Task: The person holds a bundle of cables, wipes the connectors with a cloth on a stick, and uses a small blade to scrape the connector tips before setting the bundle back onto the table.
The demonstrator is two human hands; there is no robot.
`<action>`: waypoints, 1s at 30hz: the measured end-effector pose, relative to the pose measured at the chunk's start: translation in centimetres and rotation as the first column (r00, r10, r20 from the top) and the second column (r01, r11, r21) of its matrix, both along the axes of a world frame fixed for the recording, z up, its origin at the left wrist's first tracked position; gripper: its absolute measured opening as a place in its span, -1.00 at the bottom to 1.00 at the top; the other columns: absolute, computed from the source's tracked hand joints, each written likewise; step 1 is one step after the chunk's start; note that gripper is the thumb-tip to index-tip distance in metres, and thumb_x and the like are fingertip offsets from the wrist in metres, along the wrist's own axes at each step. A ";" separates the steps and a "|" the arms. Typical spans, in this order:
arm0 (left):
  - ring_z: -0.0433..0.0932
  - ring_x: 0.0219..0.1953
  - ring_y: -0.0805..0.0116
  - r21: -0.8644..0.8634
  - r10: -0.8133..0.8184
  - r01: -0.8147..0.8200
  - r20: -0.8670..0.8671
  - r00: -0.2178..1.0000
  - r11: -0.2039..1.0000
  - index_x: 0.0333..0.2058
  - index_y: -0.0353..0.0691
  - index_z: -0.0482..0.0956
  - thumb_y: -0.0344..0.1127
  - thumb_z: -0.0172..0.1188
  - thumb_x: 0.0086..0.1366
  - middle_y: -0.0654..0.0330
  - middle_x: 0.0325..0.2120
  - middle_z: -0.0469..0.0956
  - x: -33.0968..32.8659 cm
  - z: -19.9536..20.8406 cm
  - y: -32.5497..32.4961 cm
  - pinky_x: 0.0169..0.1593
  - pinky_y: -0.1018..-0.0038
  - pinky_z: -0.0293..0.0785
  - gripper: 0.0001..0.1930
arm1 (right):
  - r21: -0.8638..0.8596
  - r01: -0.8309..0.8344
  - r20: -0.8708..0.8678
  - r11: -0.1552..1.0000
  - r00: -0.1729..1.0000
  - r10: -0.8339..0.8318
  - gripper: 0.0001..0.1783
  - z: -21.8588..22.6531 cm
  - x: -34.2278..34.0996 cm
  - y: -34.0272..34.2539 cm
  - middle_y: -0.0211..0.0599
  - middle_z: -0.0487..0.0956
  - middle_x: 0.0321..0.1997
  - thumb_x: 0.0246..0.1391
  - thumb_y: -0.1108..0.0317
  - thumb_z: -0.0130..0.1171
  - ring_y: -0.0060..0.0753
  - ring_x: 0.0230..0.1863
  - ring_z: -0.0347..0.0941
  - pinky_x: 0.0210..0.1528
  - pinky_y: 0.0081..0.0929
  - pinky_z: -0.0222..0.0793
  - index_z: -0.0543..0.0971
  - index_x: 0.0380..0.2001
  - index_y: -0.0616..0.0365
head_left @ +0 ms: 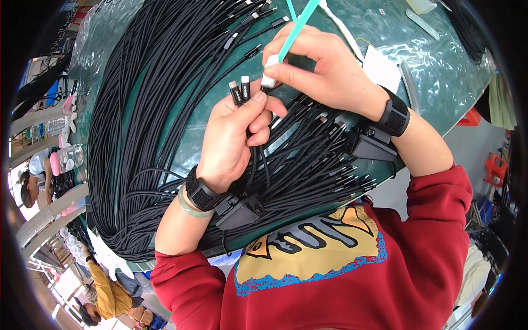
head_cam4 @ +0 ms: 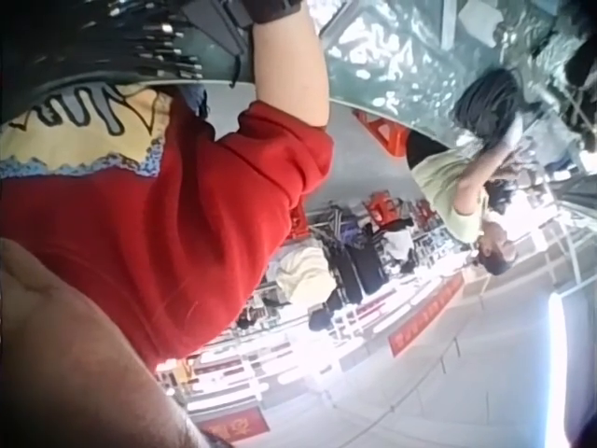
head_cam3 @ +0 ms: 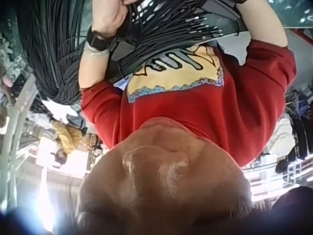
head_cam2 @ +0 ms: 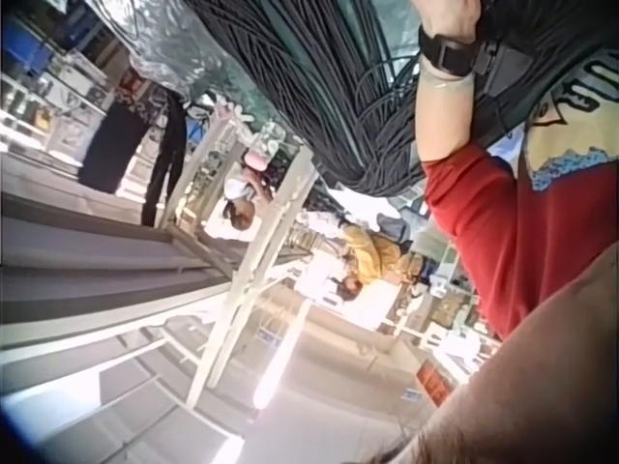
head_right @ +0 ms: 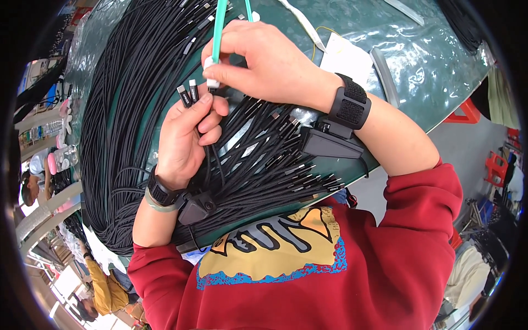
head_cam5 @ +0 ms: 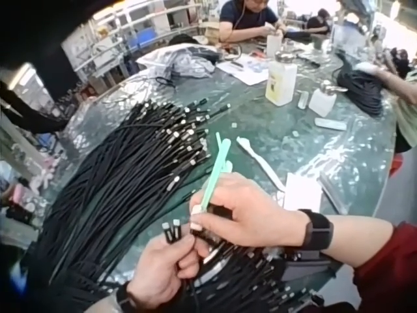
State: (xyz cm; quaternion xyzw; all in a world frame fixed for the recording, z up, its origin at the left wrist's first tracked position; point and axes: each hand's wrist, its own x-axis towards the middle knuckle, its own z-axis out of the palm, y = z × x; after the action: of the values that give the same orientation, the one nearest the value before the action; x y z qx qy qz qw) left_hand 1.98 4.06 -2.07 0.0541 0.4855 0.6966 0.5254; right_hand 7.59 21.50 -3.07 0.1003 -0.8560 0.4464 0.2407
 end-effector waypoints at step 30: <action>0.04 -0.69 0.74 -0.017 -0.014 0.016 0.092 0.996 1.000 -0.14 -0.35 0.35 -0.39 -0.11 0.21 0.35 -0.60 0.32 -0.7 0.1 -0.2 -0.67 0.78 -0.08 -0.74 | 0.125 0.049 -0.018 0.991 0.999 -0.047 -0.90 0.6 0.0 0.5 -0.37 0.46 -0.45 -0.12 0.43 0.14 -0.36 -0.37 0.38 -0.31 -0.52 0.28 0.47 -0.47 0.19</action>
State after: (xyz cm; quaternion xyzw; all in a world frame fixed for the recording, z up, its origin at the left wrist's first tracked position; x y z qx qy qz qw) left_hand 1.30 3.87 -1.95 0.0211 0.4668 0.6900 0.5528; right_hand 7.60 22.05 -2.50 0.0982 -0.8826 0.3850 0.2511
